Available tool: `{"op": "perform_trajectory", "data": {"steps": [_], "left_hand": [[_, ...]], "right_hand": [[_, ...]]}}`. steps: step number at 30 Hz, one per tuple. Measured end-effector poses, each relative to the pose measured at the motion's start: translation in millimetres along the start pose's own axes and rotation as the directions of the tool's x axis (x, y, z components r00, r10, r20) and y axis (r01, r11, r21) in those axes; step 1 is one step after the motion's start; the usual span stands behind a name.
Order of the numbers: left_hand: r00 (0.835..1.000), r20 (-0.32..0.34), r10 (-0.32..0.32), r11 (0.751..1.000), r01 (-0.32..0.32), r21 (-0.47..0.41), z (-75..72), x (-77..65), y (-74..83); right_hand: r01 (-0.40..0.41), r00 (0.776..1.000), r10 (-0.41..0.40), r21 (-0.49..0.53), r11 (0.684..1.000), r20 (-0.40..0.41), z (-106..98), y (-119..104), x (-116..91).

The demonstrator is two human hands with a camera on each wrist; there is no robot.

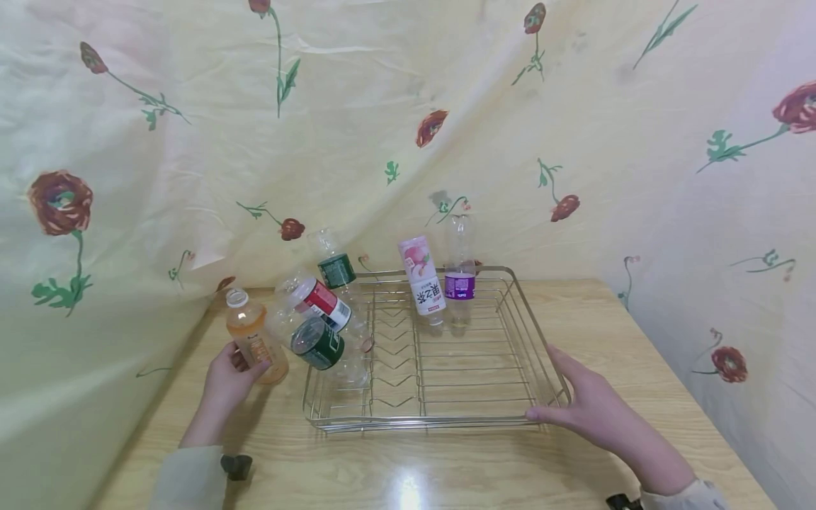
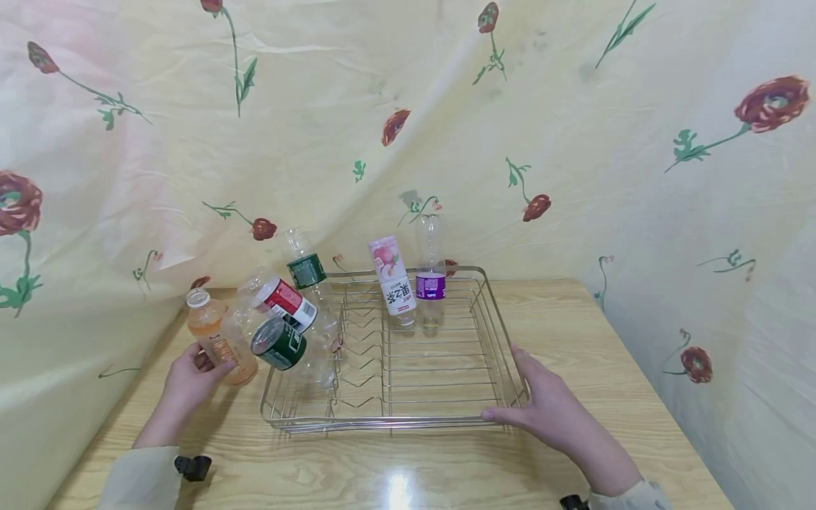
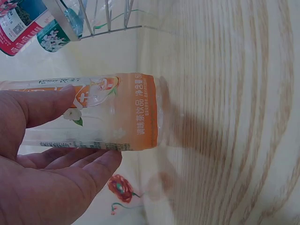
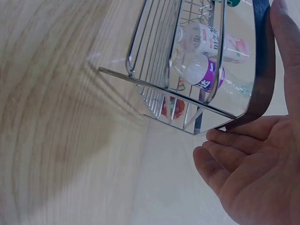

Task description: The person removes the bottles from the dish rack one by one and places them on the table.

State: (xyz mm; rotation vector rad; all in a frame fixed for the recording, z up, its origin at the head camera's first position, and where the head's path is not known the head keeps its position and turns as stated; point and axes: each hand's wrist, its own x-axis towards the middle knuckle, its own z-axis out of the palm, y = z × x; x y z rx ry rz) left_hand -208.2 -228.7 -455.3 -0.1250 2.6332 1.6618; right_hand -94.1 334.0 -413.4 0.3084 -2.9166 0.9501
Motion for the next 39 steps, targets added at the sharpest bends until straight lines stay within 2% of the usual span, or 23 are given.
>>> {"op": "perform_trajectory", "data": {"steps": [7,28,33,39], "left_hand": [[1.0,0.023,-0.005,1.0,0.005,-0.02,-1.3,2.4,-2.3],[0.998,0.068,0.007,1.0,-0.006,-0.008,-6.1,4.4,-3.2],[0.999,0.048,0.005,1.0,-0.005,0.012,-9.1,-5.0,3.0],[0.999,0.043,-0.029,0.999,0.027,0.045,-13.6,-28.1,20.9]], "right_hand": [[0.005,1.0,-0.005,-0.008,1.0,-0.01,2,4,0],[0.0,1.0,0.0,0.003,1.0,-0.008,1,2,-2],[-0.003,1.0,0.003,-0.008,1.0,-0.004,1,4,-2],[-0.002,1.0,0.002,-0.005,1.0,-0.003,1,2,-1]]}}
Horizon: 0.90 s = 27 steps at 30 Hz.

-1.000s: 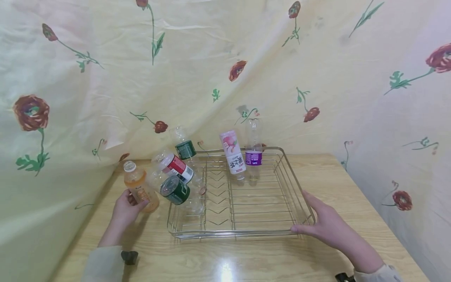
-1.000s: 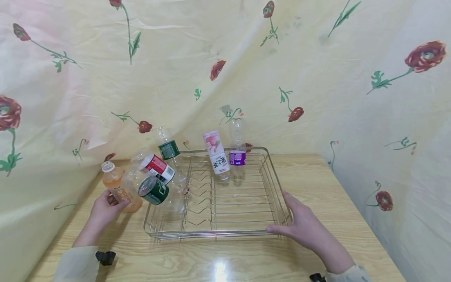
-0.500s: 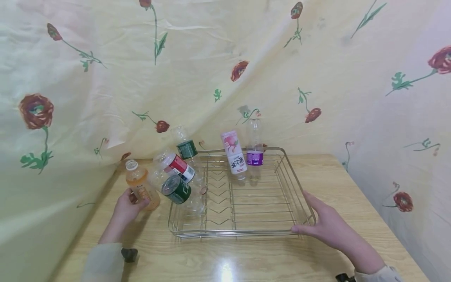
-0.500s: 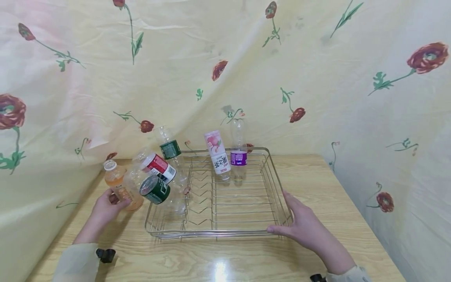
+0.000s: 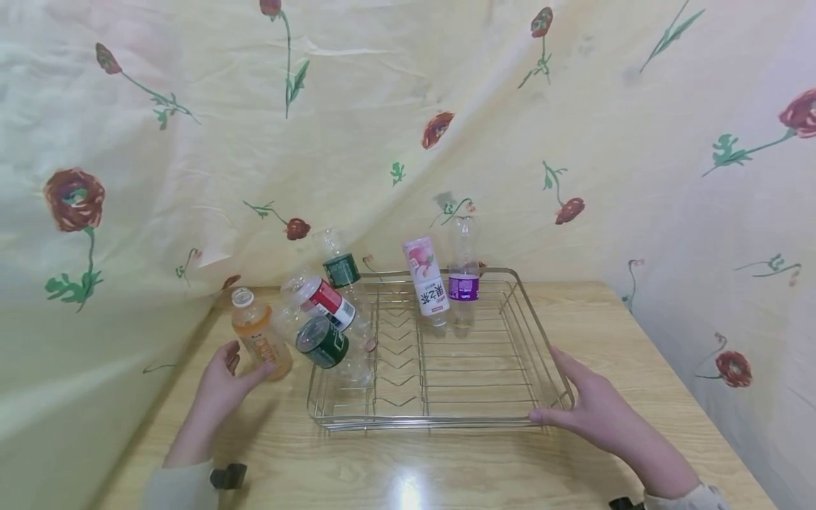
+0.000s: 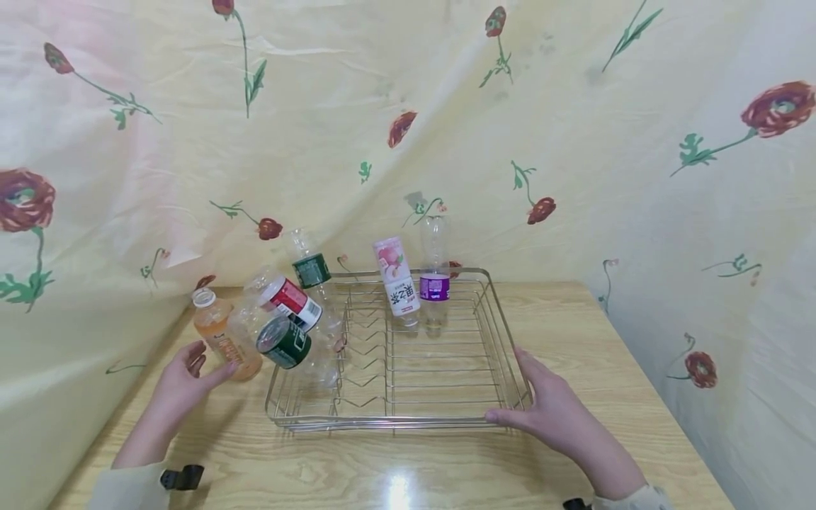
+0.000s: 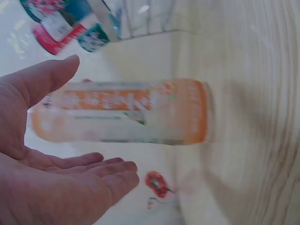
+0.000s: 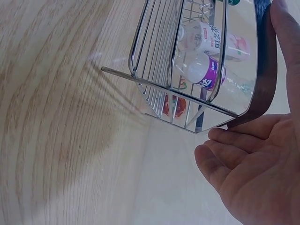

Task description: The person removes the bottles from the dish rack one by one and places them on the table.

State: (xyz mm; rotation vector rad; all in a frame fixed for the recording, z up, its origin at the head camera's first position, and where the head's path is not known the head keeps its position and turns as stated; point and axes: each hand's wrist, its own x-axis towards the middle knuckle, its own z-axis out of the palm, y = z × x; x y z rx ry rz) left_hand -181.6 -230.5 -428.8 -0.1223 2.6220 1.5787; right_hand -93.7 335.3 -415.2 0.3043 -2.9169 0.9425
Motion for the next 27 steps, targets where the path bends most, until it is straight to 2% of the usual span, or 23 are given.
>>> {"op": "perform_trajectory", "data": {"steps": [6,12,19,27], "left_hand": [[1.0,0.009,-0.029,0.999,0.029,0.035,-0.9,-23.6,15.8],[1.0,0.02,0.005,1.0,-0.005,-0.007,0.5,-45.3,27.4],[1.0,0.024,0.009,0.999,-0.008,-0.039,5.5,-54.7,42.4],[0.999,0.052,0.014,0.999,-0.011,-0.051,14.2,-58.8,44.7]], "right_hand": [[0.002,1.0,-0.002,-0.002,1.0,-0.004,0,-1,0],[-0.008,1.0,0.008,-0.003,1.0,0.002,0,-2,0],[-0.01,1.0,0.01,-0.012,1.0,0.002,-1,-3,-1],[0.0,1.0,0.0,-0.011,1.0,0.0,-1,-3,-1]]}}
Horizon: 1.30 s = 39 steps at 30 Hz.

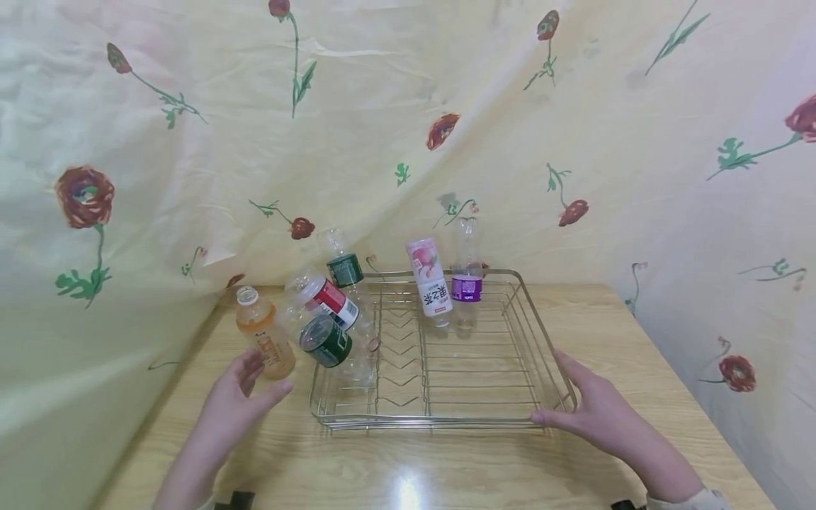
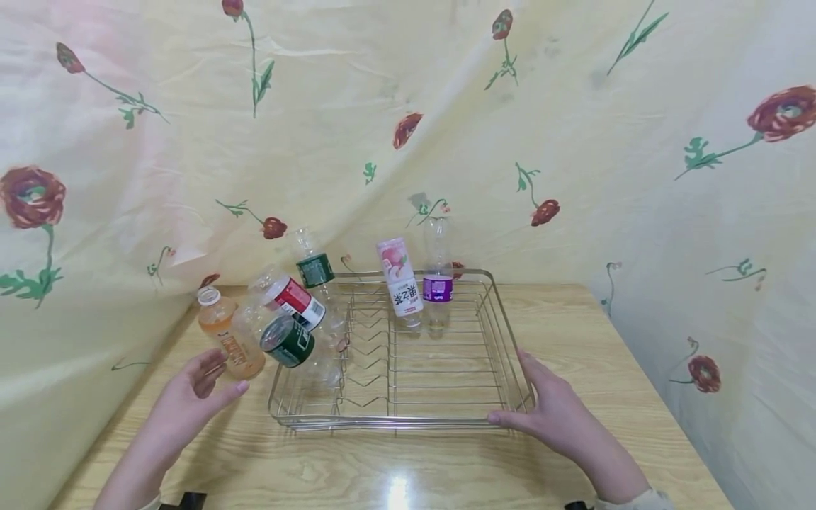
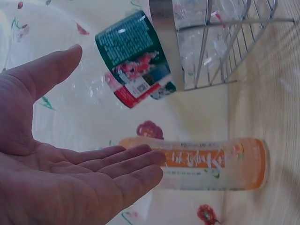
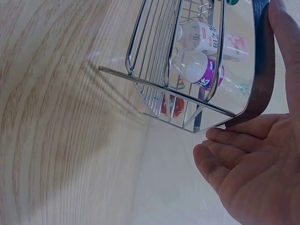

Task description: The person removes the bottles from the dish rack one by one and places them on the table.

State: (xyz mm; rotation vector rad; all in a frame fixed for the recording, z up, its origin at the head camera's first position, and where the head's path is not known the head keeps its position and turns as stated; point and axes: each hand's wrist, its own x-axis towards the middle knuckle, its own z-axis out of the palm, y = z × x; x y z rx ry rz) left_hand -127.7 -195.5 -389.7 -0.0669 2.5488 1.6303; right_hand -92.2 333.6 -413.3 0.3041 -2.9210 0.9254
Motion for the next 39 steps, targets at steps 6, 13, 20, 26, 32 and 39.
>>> {"op": "perform_trajectory", "data": {"steps": [6,13,20,26,32,39], "left_hand": [[0.999,0.004,0.039,0.999,-0.039,-0.03,11.1,0.7,2.7],[0.997,0.0,0.071,0.993,-0.071,-0.097,24.1,2.8,11.5],[0.993,-0.037,0.11,0.989,-0.113,-0.098,33.6,4.8,17.3],[0.993,-0.054,0.103,0.989,-0.108,-0.097,40.0,9.4,16.4],[0.992,-0.053,0.111,0.99,-0.115,-0.081,47.3,17.7,9.9],[0.991,-0.062,0.117,0.989,-0.122,-0.088,52.0,22.1,8.2]], "right_hand": [[0.001,1.0,-0.001,-0.013,1.0,-0.007,1,1,0],[-0.002,1.0,0.002,-0.012,1.0,-0.007,0,0,-1],[-0.002,1.0,0.002,-0.005,1.0,-0.011,0,-1,-2],[0.003,1.0,-0.003,-0.004,1.0,-0.012,0,-1,-1],[-0.003,1.0,0.003,0.001,1.0,-0.007,0,-2,-1],[-0.004,1.0,0.004,0.004,1.0,-0.015,1,0,-2]]}}
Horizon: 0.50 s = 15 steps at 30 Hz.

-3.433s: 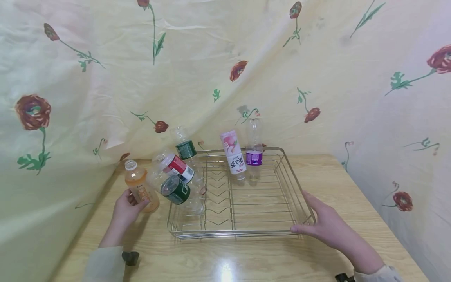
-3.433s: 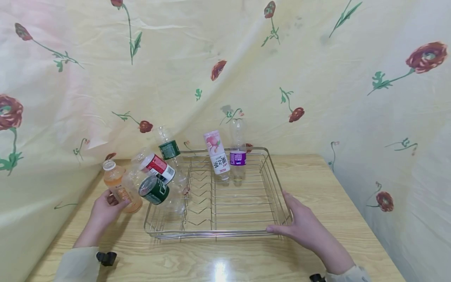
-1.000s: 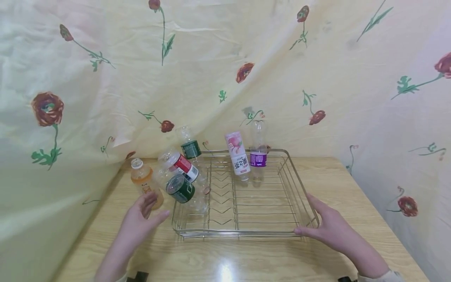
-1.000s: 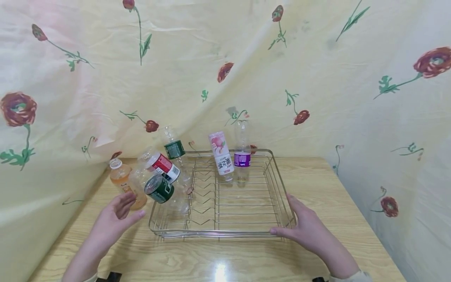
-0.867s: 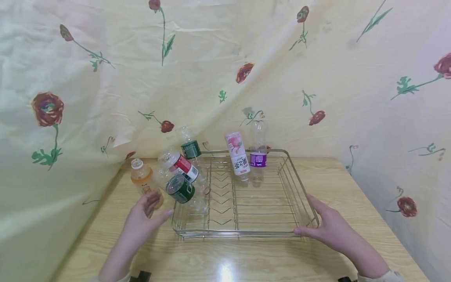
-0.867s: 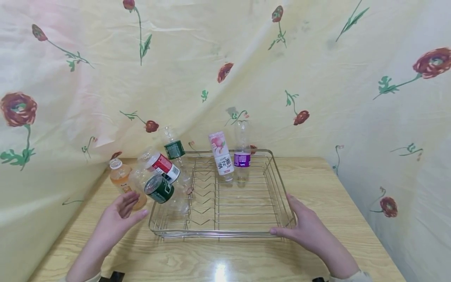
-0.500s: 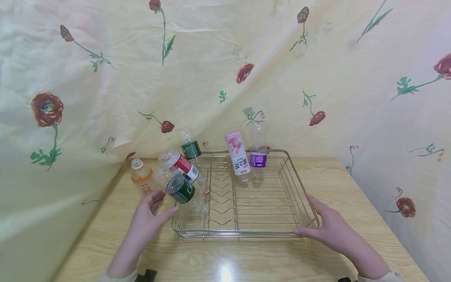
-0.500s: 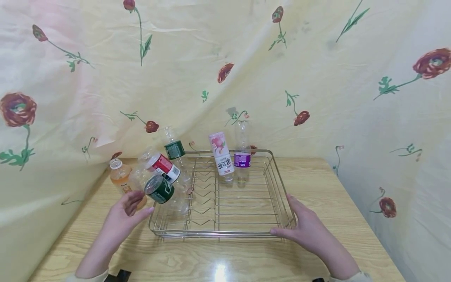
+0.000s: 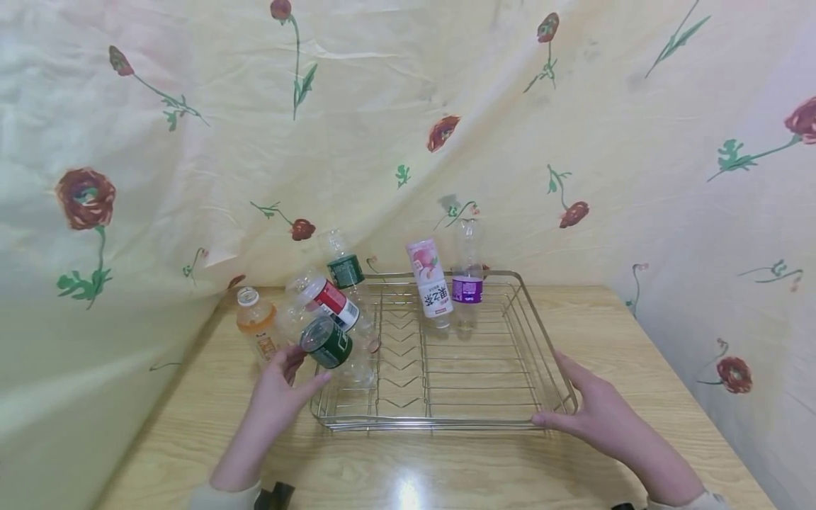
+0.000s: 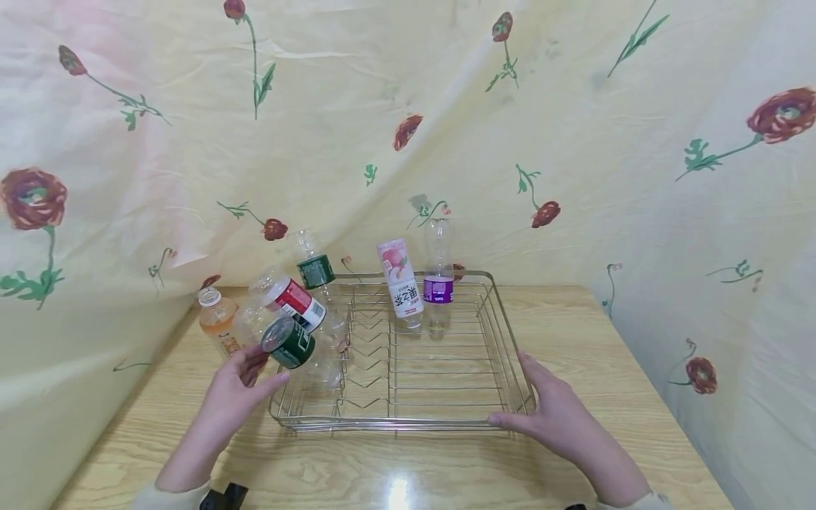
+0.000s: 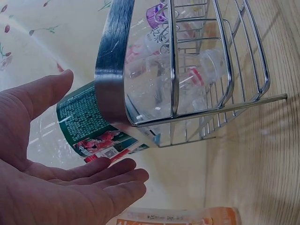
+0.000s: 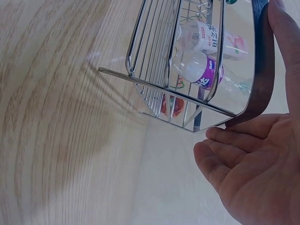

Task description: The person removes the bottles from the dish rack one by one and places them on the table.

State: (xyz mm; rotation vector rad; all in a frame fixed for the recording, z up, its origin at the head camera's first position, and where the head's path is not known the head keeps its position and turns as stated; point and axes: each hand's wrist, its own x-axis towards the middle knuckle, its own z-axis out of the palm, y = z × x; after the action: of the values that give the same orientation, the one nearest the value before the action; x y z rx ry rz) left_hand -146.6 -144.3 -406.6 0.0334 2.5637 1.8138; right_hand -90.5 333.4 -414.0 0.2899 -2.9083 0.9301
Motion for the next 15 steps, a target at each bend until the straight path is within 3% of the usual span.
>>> {"op": "perform_trajectory", "data": {"steps": [15], "left_hand": [[0.999,-0.005,-0.032,0.998,0.032,0.047,5.3,4.5,0.8]], "right_hand": [[0.003,1.0,-0.003,-0.009,1.0,0.007,0.6,1.3,0.1]]}}
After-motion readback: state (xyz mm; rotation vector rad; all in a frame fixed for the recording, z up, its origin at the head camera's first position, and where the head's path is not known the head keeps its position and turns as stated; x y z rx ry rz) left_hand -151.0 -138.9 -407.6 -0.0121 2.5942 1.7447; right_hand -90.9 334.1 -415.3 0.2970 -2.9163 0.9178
